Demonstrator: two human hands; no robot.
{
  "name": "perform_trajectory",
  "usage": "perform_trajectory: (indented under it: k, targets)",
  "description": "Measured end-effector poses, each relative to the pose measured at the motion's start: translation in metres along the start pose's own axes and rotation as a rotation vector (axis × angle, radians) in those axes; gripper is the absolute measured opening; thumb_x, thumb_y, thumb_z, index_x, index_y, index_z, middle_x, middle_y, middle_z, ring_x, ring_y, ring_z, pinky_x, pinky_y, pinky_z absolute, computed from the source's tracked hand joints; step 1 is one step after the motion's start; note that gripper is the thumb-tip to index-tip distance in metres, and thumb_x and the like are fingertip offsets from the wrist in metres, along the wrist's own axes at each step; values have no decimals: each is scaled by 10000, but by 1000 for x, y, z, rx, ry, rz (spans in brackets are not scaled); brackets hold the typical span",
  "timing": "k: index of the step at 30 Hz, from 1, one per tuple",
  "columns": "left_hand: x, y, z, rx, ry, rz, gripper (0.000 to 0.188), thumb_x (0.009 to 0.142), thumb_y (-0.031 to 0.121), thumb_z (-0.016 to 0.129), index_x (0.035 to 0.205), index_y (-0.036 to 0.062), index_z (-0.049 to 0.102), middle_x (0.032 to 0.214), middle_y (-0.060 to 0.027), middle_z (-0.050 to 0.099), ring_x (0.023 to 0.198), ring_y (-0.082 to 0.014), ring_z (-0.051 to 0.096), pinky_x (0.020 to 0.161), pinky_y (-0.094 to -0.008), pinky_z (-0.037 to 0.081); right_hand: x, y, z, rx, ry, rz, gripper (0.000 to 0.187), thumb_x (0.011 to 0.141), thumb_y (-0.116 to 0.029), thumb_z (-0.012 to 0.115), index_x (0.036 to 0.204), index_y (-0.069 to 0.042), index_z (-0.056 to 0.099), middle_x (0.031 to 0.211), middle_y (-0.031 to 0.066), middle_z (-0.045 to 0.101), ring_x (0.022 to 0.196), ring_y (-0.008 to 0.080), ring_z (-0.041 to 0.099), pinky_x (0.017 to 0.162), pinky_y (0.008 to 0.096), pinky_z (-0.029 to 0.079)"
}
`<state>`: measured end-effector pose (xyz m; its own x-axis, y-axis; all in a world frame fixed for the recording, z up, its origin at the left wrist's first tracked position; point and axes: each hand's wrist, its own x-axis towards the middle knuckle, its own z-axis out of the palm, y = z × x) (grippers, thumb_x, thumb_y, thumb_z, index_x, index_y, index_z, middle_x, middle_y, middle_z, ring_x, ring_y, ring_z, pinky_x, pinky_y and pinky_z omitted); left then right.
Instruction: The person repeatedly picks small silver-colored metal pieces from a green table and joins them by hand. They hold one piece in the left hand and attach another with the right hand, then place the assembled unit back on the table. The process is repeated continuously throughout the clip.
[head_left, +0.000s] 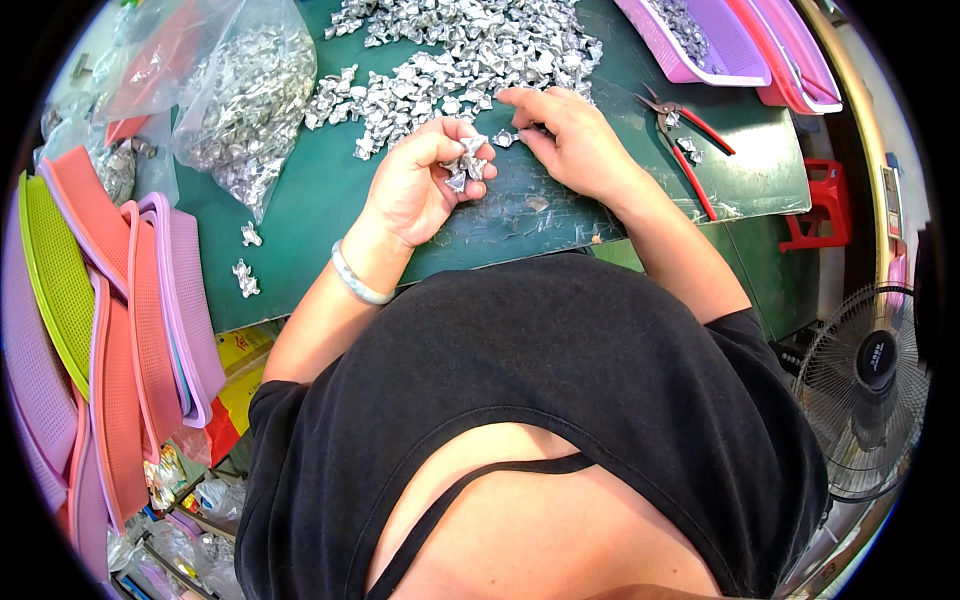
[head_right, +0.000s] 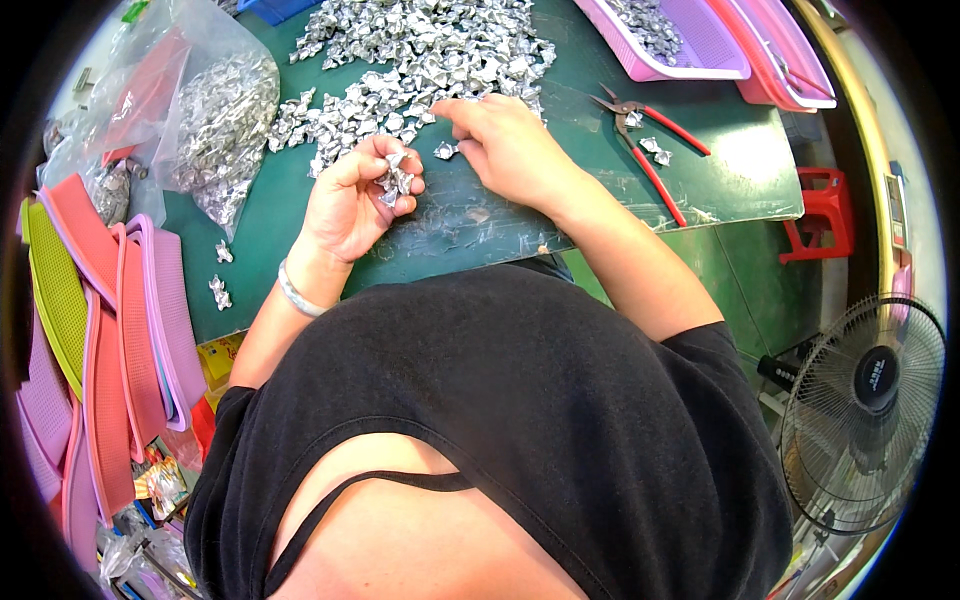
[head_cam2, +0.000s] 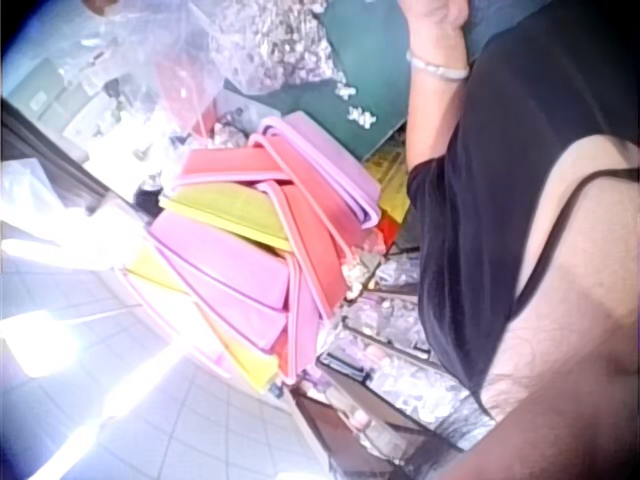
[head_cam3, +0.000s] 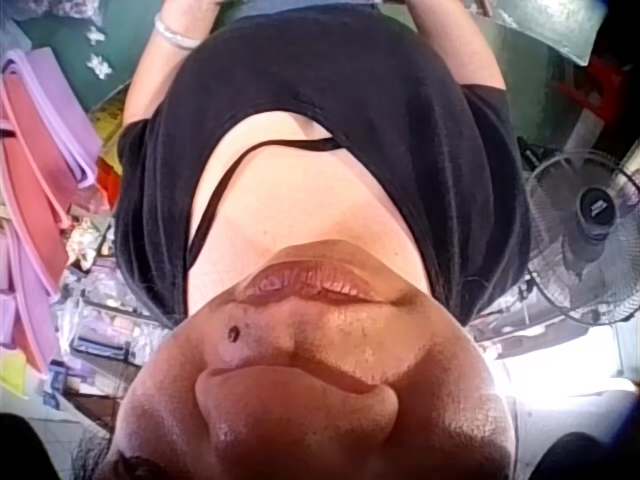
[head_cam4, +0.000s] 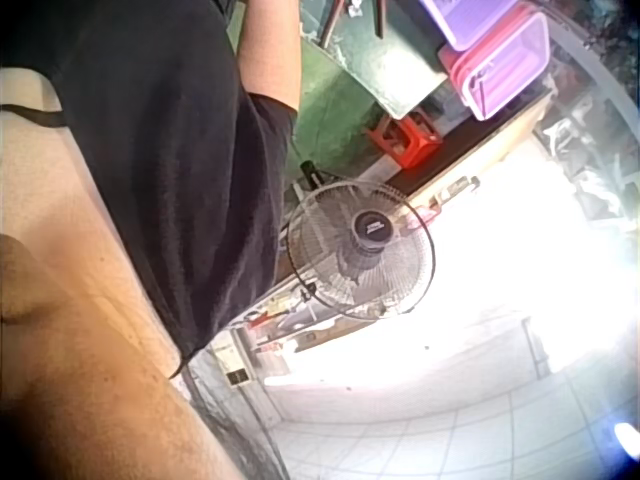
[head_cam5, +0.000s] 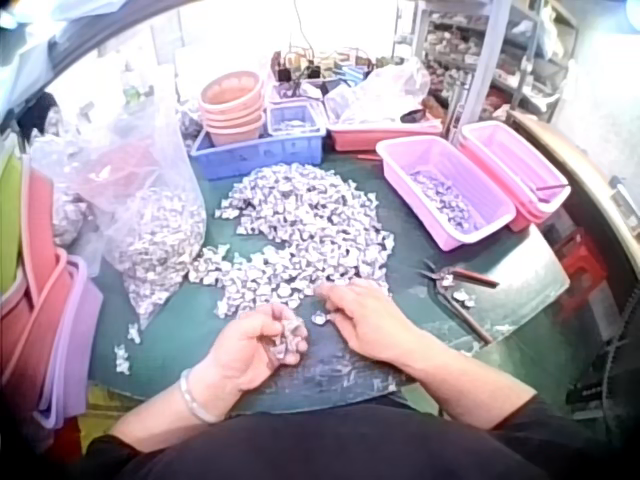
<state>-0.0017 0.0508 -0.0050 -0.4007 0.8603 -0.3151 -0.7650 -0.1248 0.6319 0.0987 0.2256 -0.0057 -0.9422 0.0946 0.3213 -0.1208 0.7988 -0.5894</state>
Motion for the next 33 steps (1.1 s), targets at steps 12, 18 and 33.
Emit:
perform_trajectory:
  k: [12, 18, 33]
  targets:
    - [-1, 1, 0, 88, 131, -43, 142, 848, 131, 460, 918, 25, 524, 771, -82, 555, 637, -159, 525, 503, -236, 423, 3, -4, 5, -96, 10, -86, 410, 696, -57, 618, 1096, -99, 537, 849, 41, 621, 838, 245, 529, 758, 360, 415]
    - [-4, 3, 11, 262, 227, -60, 141, 861, 165, 494, 896, 41, 553, 713, -42, 551, 594, -123, 512, 461, -201, 376, 2, -11, -1, 95, 68, -77, 426, 706, -78, 631, 1117, -91, 522, 841, 20, 618, 830, 236, 522, 752, 354, 416]
    - [-1, 2, 8, 221, 106, -95, 132, 872, 160, 502, 865, 37, 550, 710, -36, 545, 587, -113, 502, 447, -187, 376, -1, -3, -4, -34, 27, -85, 398, 701, -62, 622, 1089, -84, 537, 845, 49, 613, 847, 241, 526, 765, 367, 403]
